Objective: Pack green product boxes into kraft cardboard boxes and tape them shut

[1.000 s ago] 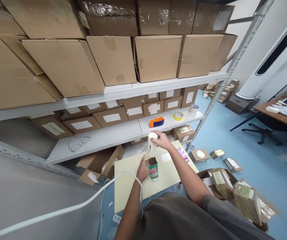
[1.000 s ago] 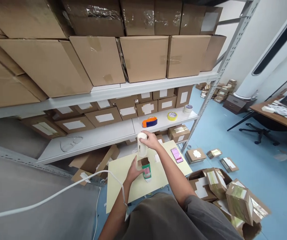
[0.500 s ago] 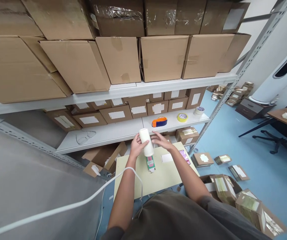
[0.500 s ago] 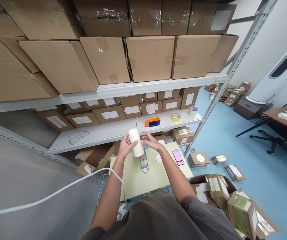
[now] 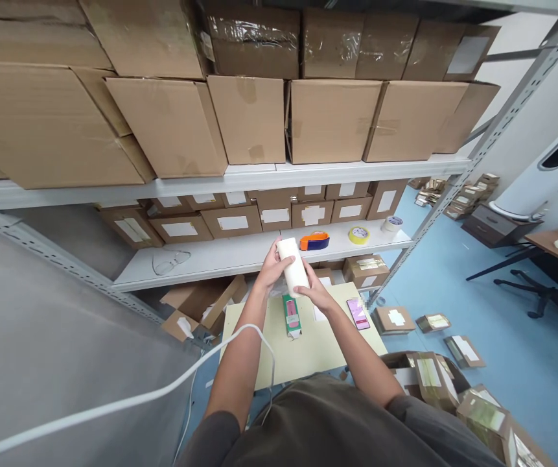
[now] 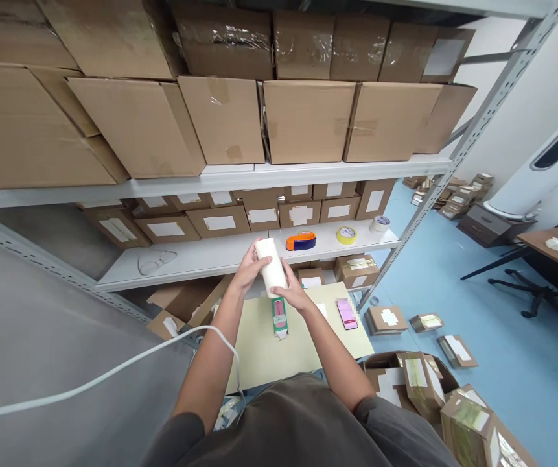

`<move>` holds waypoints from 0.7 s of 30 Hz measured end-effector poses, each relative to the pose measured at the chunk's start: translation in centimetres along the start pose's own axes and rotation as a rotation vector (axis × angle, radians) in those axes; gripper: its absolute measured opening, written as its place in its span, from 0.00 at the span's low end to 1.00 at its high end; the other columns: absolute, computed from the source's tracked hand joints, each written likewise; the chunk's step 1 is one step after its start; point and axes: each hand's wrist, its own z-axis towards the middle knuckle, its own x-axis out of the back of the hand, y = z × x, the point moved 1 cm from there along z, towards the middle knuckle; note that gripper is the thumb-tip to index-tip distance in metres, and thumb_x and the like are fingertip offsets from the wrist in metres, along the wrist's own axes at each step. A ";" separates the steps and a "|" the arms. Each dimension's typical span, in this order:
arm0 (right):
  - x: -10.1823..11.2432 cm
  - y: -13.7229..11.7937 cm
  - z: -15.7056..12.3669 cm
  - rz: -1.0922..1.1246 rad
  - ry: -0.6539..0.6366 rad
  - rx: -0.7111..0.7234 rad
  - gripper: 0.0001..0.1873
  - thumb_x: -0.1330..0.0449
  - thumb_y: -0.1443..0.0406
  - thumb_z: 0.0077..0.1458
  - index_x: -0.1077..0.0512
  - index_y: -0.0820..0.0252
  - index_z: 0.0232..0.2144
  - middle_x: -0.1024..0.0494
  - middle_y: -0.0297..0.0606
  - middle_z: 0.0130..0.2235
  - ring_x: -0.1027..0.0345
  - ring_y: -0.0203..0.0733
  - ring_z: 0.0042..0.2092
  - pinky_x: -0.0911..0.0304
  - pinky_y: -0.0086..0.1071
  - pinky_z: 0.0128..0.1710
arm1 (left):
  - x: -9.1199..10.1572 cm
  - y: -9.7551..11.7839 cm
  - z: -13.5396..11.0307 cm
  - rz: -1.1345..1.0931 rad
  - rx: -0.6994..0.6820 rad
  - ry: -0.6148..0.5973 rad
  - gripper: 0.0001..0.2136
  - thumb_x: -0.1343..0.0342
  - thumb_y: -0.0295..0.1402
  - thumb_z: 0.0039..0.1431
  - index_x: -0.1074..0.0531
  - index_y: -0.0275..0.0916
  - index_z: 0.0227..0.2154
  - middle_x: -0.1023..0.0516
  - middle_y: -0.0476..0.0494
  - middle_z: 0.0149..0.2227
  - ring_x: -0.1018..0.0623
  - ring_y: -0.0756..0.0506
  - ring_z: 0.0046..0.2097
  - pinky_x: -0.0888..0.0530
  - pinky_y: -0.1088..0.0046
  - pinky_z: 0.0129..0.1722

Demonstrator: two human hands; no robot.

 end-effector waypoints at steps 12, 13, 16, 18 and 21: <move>-1.6 -1.9 -0.7 -0.006 0.054 -0.006 0.77 0.18 0.56 0.45 0.63 0.43 0.82 0.19 0.41 0.53 0.22 0.52 0.53 0.27 0.51 0.58 | 0.3 2.0 0.3 -0.126 0.088 0.010 0.52 0.25 0.44 0.57 0.47 0.46 0.79 0.20 0.33 0.61 0.18 0.37 0.57 0.19 0.57 0.58; -1.6 -1.9 -0.7 -0.032 0.087 0.007 0.79 0.17 0.56 0.43 0.63 0.44 0.82 0.20 0.41 0.53 0.23 0.52 0.52 0.26 0.51 0.58 | 0.3 2.1 0.3 -0.120 0.079 0.018 0.52 0.25 0.43 0.57 0.47 0.47 0.79 0.21 0.33 0.63 0.19 0.37 0.58 0.20 0.58 0.58; -1.9 -2.0 -0.8 -0.053 0.098 0.013 0.80 0.16 0.57 0.41 0.63 0.44 0.82 0.21 0.43 0.55 0.23 0.52 0.53 0.26 0.50 0.58 | 0.2 2.1 0.2 -0.099 0.081 0.052 0.54 0.23 0.42 0.55 0.47 0.46 0.79 0.20 0.34 0.61 0.18 0.38 0.56 0.19 0.59 0.56; -2.0 -2.0 -0.8 -0.023 0.054 0.002 0.76 0.18 0.55 0.45 0.61 0.43 0.81 0.21 0.43 0.56 0.23 0.52 0.54 0.27 0.50 0.58 | 0.2 2.1 0.3 -0.120 0.099 0.043 0.53 0.25 0.43 0.57 0.48 0.45 0.79 0.18 0.35 0.57 0.17 0.38 0.53 0.18 0.58 0.54; -2.0 -2.0 -0.8 -0.037 0.093 0.028 0.71 0.20 0.55 0.47 0.58 0.45 0.81 0.19 0.42 0.53 0.23 0.53 0.53 0.27 0.50 0.58 | 0.2 2.3 0.5 -0.146 0.073 0.015 0.51 0.26 0.45 0.59 0.49 0.46 0.79 0.20 0.35 0.60 0.17 0.38 0.55 0.19 0.58 0.56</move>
